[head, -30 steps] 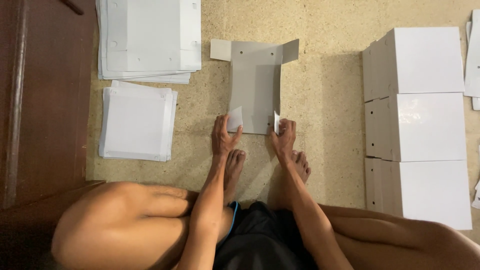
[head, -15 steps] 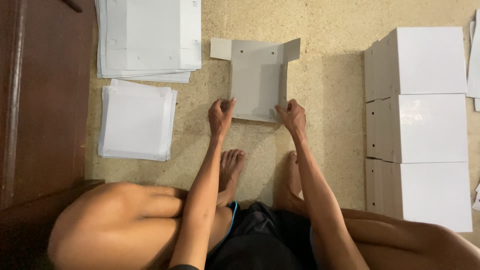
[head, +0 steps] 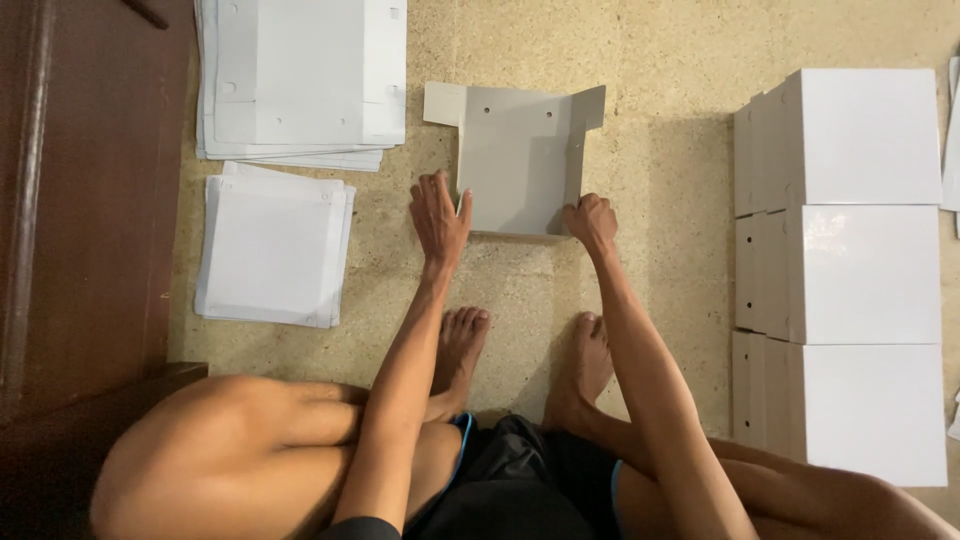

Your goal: Assembling cardboard boxes by folding flat pre-cut sheets into their final 3D shape.

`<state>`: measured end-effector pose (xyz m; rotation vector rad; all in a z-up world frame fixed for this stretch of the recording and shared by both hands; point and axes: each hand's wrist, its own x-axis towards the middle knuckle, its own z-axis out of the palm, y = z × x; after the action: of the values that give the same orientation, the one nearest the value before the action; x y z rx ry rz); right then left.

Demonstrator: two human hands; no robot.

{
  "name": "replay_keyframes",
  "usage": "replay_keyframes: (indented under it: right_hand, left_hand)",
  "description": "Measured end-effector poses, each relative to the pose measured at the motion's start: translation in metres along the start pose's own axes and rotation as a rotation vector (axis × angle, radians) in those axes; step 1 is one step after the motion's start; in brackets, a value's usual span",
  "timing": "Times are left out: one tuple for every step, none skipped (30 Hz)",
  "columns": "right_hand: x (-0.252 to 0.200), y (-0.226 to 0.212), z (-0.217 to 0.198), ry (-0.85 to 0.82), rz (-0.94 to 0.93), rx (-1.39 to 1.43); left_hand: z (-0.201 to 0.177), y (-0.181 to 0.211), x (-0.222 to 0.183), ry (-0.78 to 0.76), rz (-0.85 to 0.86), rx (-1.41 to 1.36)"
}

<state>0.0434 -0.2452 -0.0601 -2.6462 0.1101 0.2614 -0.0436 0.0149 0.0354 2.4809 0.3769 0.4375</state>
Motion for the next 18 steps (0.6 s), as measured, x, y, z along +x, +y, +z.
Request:
replay_keyframes:
  right_hand:
    - [0.005,0.005,0.007,-0.002,0.012,-0.015]
    - [0.009,0.007,0.007,-0.002,0.012,-0.015]
    - [0.012,0.007,0.007,-0.021,-0.005,-0.037]
    - [0.016,0.007,0.008,-0.04,-0.021,-0.059]
    - [0.016,0.005,0.009,-0.042,-0.023,-0.058]
    - [0.016,0.003,0.01,-0.03,0.0,-0.111]
    - [0.017,0.003,0.01,-0.016,0.027,-0.165]
    - [-0.001,-0.022,-0.013,-0.014,0.03,-0.163]
    - [-0.017,-0.048,-0.037,0.046,-0.003,-0.155]
    - [-0.033,-0.073,-0.061,0.106,-0.035,-0.147]
    - [-0.041,-0.088,-0.068,0.111,-0.034,-0.144]
    - [-0.049,-0.102,-0.075,0.17,-0.206,-0.125]
    - [-0.058,-0.114,-0.082,0.227,-0.374,-0.107]
    - [-0.06,-0.115,-0.07,0.23,-0.37,-0.107]
    - [-0.061,-0.115,-0.058,0.172,-0.491,-0.128]
    - [-0.063,-0.116,-0.045,0.113,-0.611,-0.149]
    - [-0.055,-0.103,-0.027,0.107,-0.611,-0.151]
    - [-0.047,-0.091,-0.009,-0.147,-0.46,-0.119]
  left_hand:
    - [-0.001,0.003,0.001,0.138,0.227,0.096]
    - [-0.002,0.014,0.002,0.139,0.226,0.096]
    - [-0.003,0.025,0.003,-0.047,0.393,0.003]
    - [-0.005,0.036,0.004,-0.235,0.558,-0.092]
    - [0.021,0.027,-0.002,-0.235,0.557,-0.09]
    - [0.047,0.018,-0.009,-0.443,0.497,-0.005]
    - [0.074,0.01,-0.015,-0.65,0.435,0.079]
    - [0.087,-0.001,-0.017,-0.651,0.438,0.08]
    - [0.101,-0.011,-0.017,-0.652,0.465,0.086]
    - [0.115,-0.021,-0.017,-0.653,0.491,0.092]
    - [0.109,-0.018,-0.014,-0.65,0.496,0.094]
    - [0.104,-0.015,-0.011,-0.68,0.366,0.035]
    - [0.099,-0.012,-0.01,-0.711,0.235,-0.025]
    - [0.1,-0.015,-0.008,-0.714,0.24,-0.025]
    - [0.101,-0.018,-0.007,-0.766,0.071,-0.142]
    - [0.103,-0.021,-0.006,-0.812,-0.101,-0.258]
    - [0.102,-0.023,-0.004,-0.814,-0.106,-0.261]
    - [0.102,-0.024,-0.003,-0.805,-0.015,-0.245]
